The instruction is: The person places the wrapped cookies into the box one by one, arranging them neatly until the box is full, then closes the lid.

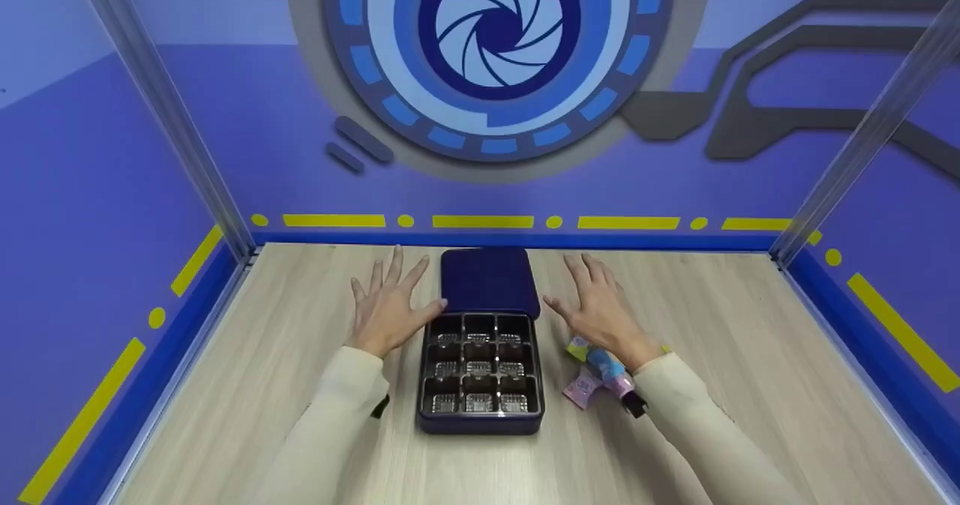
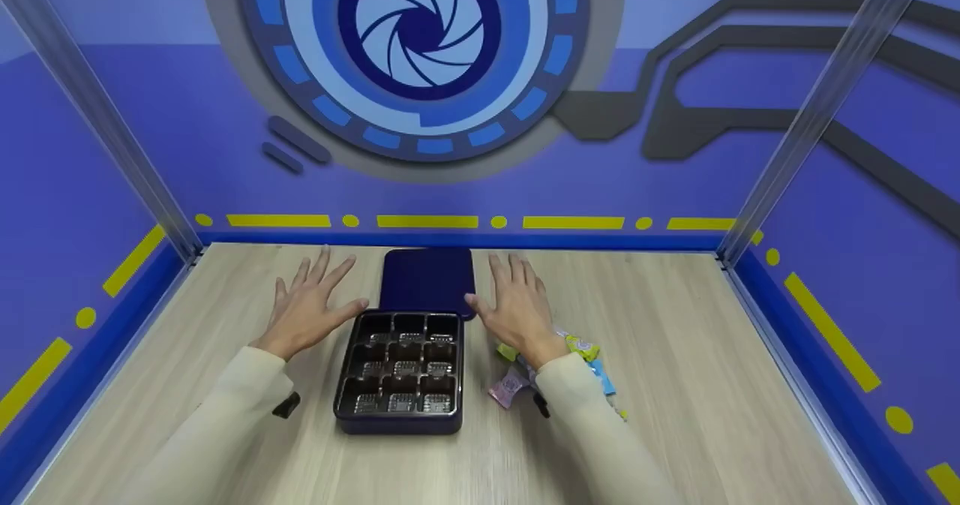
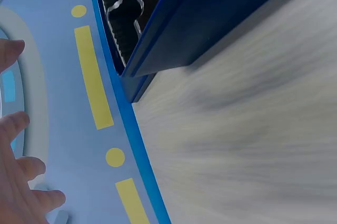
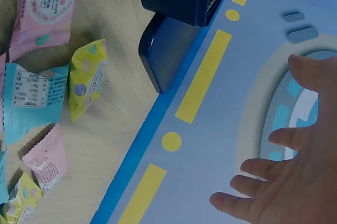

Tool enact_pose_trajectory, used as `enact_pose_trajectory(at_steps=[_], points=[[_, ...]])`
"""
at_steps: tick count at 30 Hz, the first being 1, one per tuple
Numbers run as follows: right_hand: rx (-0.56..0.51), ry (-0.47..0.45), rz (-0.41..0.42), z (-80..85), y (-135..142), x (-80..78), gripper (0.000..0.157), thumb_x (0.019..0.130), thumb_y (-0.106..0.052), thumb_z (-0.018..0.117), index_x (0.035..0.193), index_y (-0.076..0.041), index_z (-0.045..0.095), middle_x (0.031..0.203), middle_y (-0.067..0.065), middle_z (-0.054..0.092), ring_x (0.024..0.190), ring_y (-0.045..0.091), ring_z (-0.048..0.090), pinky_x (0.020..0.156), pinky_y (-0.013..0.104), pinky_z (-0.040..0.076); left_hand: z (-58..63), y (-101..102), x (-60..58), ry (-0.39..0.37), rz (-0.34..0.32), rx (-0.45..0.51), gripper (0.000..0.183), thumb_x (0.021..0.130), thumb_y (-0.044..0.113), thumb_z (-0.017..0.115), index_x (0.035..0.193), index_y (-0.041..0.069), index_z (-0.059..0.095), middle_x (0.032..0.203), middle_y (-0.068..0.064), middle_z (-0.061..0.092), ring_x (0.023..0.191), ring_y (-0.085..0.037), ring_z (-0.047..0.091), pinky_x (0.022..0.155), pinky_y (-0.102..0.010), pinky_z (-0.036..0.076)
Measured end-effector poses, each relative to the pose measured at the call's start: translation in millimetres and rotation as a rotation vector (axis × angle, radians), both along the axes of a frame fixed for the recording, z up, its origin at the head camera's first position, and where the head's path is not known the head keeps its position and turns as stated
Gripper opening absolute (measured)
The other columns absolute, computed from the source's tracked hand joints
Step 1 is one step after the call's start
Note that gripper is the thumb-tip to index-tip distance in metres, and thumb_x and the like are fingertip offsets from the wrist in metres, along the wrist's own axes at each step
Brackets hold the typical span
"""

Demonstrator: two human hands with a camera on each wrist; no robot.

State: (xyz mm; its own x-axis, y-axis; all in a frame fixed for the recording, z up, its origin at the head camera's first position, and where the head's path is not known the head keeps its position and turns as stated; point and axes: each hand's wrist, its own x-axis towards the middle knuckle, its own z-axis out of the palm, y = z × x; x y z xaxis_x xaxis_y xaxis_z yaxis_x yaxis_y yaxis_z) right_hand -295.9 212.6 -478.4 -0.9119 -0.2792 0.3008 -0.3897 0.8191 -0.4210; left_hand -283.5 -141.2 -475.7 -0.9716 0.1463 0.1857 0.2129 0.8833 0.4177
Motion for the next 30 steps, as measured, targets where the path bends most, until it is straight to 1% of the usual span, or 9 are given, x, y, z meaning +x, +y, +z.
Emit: enact_pose_trajectory(at_steps=[6,8,11,16,19,22,26,30], points=[[-0.012,0.003,0.004,-0.7,6,5.8,0.081,0.102,-0.044,0.071,0.161,0.003,0.04,0.164,0.035,0.031,0.149,0.056,0.031,0.119,0.071,0.027,-3.3,1,5.0,-0.029,0.0,0.048,0.084,0.096,0.066,0.063,0.167,0.027,0.039,0.175,-0.016,0.012,0.158,-0.049,0.007,0.116,-0.082,0.0],[-0.01,0.005,0.007,-1.3,7,7.2,0.081,0.102,-0.044,0.071,0.161,0.003,0.04,0.164,0.035,0.032,0.148,0.056,0.031,0.119,0.071,0.028,-4.1,0,6.4,-0.034,-0.002,0.069,0.083,0.096,0.066,0.063,0.166,0.028,0.04,0.175,-0.015,0.013,0.158,-0.049,0.009,0.116,-0.082,0.002],[-0.006,0.004,0.02,-2.8,8,8.4,0.081,0.102,-0.044,0.071,0.161,0.002,0.039,0.164,0.033,0.032,0.149,0.055,0.032,0.118,0.071,0.029,-6.8,-1,8.4,-0.028,-0.007,0.117,0.08,0.096,0.062,0.067,0.164,0.027,0.045,0.174,-0.015,0.018,0.157,-0.051,0.013,0.117,-0.082,0.006],[-0.007,-0.018,0.034,-6.3,10,10.7,0.081,0.102,-0.042,0.072,0.162,0.001,0.038,0.166,0.031,0.031,0.149,0.053,0.032,0.117,0.07,0.031,-13.4,-3,14.3,-0.014,-0.02,0.18,0.073,0.095,0.056,0.07,0.159,0.025,0.053,0.171,-0.019,0.027,0.154,-0.054,0.022,0.117,-0.079,0.019],[-0.01,-0.023,0.035,-7.4,12,12.2,0.08,0.102,-0.041,0.073,0.162,0.0,0.039,0.166,0.031,0.031,0.149,0.053,0.033,0.116,0.07,0.032,-18.0,-4,18.2,-0.025,-0.028,0.214,0.072,0.095,0.054,0.071,0.158,0.023,0.055,0.17,-0.02,0.029,0.152,-0.055,0.026,0.117,-0.075,0.026],[-0.01,-0.019,0.038,-7.7,14,14.0,0.078,0.103,-0.039,0.072,0.162,0.0,0.04,0.165,0.032,0.032,0.148,0.053,0.034,0.116,0.069,0.034,-22.7,-4,22.2,-0.045,-0.028,0.258,0.071,0.095,0.052,0.072,0.157,0.023,0.056,0.17,-0.02,0.03,0.152,-0.053,0.029,0.116,-0.072,0.031],[-0.014,-0.021,0.041,-8.6,16,16.3,0.077,0.103,-0.04,0.071,0.161,0.001,0.04,0.165,0.031,0.033,0.148,0.053,0.035,0.117,0.068,0.034,-28.4,-5,26.7,-0.072,-0.022,0.298,0.069,0.096,0.05,0.073,0.157,0.023,0.056,0.171,-0.017,0.029,0.152,-0.049,0.031,0.115,-0.07,0.035],[-0.011,-0.031,0.038,-11.3,18,18.2,0.078,0.104,-0.041,0.071,0.162,0.0,0.039,0.165,0.03,0.033,0.148,0.052,0.036,0.117,0.067,0.034,-32.6,-5,29.7,-0.103,-0.024,0.333,0.067,0.098,0.049,0.072,0.157,0.022,0.056,0.172,-0.016,0.029,0.153,-0.047,0.032,0.116,-0.069,0.034]])
